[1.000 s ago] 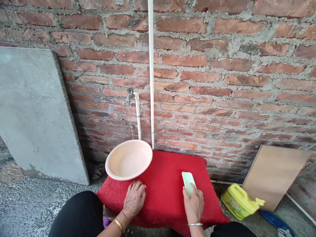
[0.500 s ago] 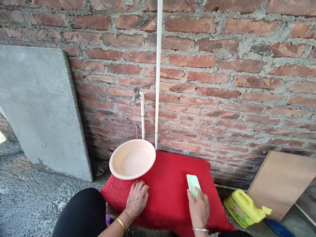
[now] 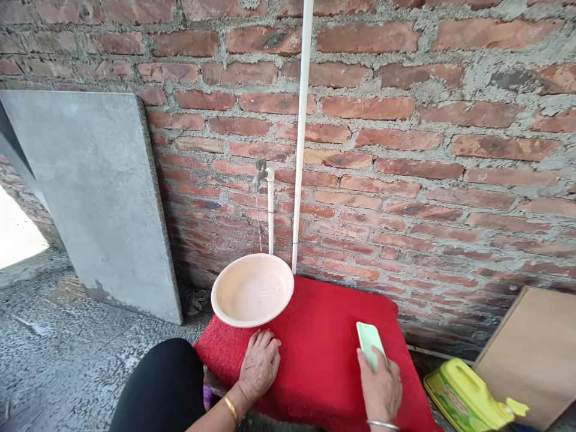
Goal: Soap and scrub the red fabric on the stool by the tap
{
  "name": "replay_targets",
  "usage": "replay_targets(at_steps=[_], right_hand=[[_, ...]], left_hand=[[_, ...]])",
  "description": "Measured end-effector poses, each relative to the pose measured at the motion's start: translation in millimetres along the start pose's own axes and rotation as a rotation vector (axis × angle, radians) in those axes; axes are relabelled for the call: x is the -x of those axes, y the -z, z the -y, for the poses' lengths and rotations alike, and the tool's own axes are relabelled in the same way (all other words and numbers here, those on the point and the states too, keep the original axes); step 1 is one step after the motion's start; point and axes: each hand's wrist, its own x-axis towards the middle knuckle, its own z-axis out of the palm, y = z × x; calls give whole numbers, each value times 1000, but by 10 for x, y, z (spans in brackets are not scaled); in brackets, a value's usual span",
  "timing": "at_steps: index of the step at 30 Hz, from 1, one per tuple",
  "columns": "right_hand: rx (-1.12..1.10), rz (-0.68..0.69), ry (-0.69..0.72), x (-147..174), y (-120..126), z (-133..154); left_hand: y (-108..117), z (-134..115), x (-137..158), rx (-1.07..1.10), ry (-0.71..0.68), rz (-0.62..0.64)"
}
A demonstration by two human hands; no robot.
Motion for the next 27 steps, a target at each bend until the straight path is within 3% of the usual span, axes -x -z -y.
replay_targets(at_steps=[3,7,9,11,15,18,20,27], right_hand=[[-73,2,84,72,-57,152],[-190,96,405,339,-305,601],[-175,130,491,399,-366,690],[-117,136,452,360,-341,622],[51,100,170,123,-177,257],[72,84,73,28,-147,169],[4,99,118,52,-206,302],[-219,223,509,244,-480,1170]], left_hand=[[2,-8,-7,8,2,4],[13,-12,-13,-12,2,13],[21,-13,-18,-25,2,21],[30,-20,-25,-33,1,33],[45,-47,-36,-35,17,60],[52,-62,-41,-38,27,86],[55,-63,-42,-44,29,102],[54,-62,-34,-41,42,119]])
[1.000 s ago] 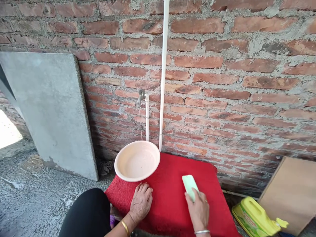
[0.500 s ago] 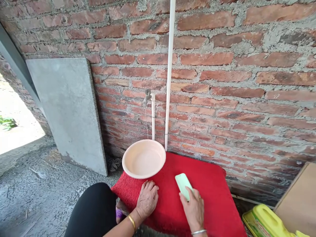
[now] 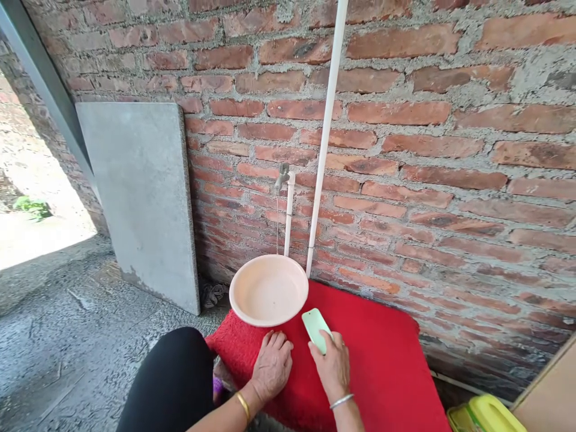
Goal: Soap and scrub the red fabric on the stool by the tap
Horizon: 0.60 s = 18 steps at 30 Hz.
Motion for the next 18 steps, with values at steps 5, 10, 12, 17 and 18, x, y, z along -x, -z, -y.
replay_targets(at_steps=[5,10,12,17,18], right_hand=[[61,43,-180,-19,149,-338],[212,-78,-543,8,414,-802],[198,-76,-498,-8,378,-695],[131,61,-191,-97,101,-127],[130,81,-163,-110,87,-89]], left_hand=[[-14,-3,7,0,-9,3],[-32,11,-9,-4,-21,5],[-41,14,-7,-11,-20,2],[-68,25,18,-6,-28,-29],[-72,28,20,-2,-25,-32]])
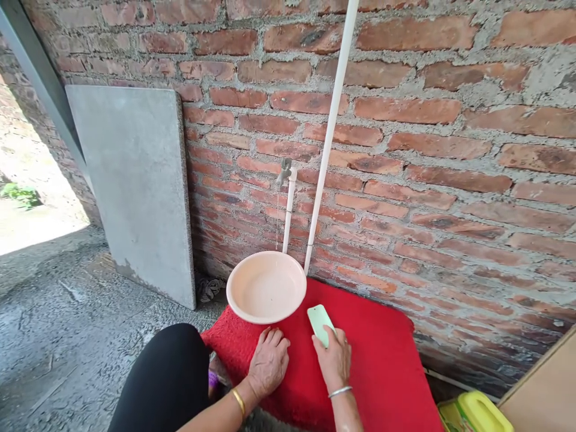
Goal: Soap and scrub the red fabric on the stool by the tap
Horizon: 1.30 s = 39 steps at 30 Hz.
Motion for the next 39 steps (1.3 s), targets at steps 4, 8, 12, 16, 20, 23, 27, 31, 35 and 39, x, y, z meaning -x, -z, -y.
replay_targets(at_steps=[4,8,12,16,20,23,27,31,35,39], right_hand=[[57,-11,-190,-23,150,-306],[106,-121,-391,-38,304,-689],[49,-100,-257,-34,111,-391],[6,-33,-55,-59,-79,-5],[40,-77,-224,-81,101,-320],[69,-140,-390,-100,299,-684],[28,-159,-309,-86,224,-621],[-52,-74,-65,-75,-62,-171],[8,-30,-67,-142,-20,-198],[67,-125,-382,-208,318,-724]], left_hand=[[3,3,-8,6,0,6],[31,-9,-20,0,-1,9],[45,-16,-16,1,1,7],[39,-11,-9,-6,5,-12],[44,-18,-13,0,-4,-3],[56,-25,-22,-1,-11,6],[63,-23,-23,-14,-9,14],[59,-13,-4,-14,-8,-9],[62,-17,5,-12,-2,0],[68,-32,-6,-10,-1,-1]])
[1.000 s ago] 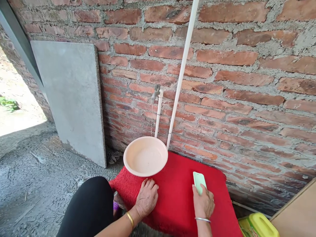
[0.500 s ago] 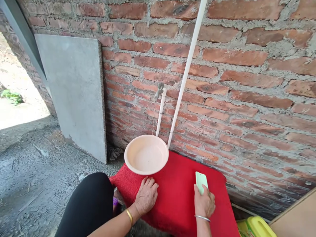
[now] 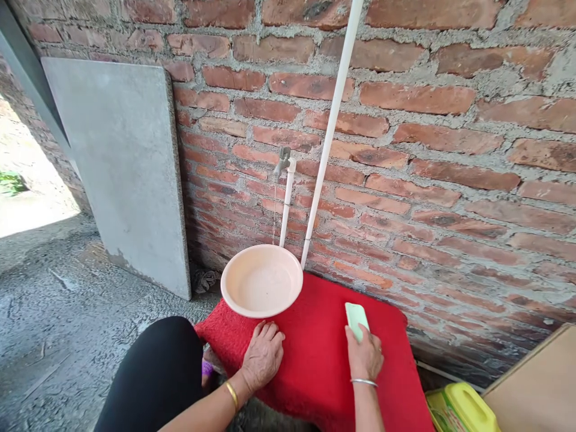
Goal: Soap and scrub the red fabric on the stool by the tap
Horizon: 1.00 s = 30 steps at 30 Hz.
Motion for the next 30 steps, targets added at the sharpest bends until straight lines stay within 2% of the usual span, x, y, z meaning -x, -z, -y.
replay_targets(at_steps=[2,4,10,13,15,19,22,24,30], right_hand=[[17,-44,-89,-93,116,-176],[14,-50,-85,-91,148,-211],[-82,15,126,183,-162,278],[-92,24,145,157,-210,365],[-68,6,85,66,-129,240],[-10,-55,-96,-109,166,-219],[-27,-72,-128,-62,288,-411],[-80,-60,-74,76,262,-385],[-268,15,223,479,12,-35]], left_hand=[[1,-1,-5,3,1,-1],[1,3,-4,5,-1,4],[-5,26,11,-8,8,-4],[-15,27,6,-1,12,-14],[-18,22,1,-1,14,-15],[-13,9,-10,-9,14,-4],[-3,3,-18,-14,17,-1],[3,2,-21,-15,16,-2],[-6,16,-8,-39,4,-31]])
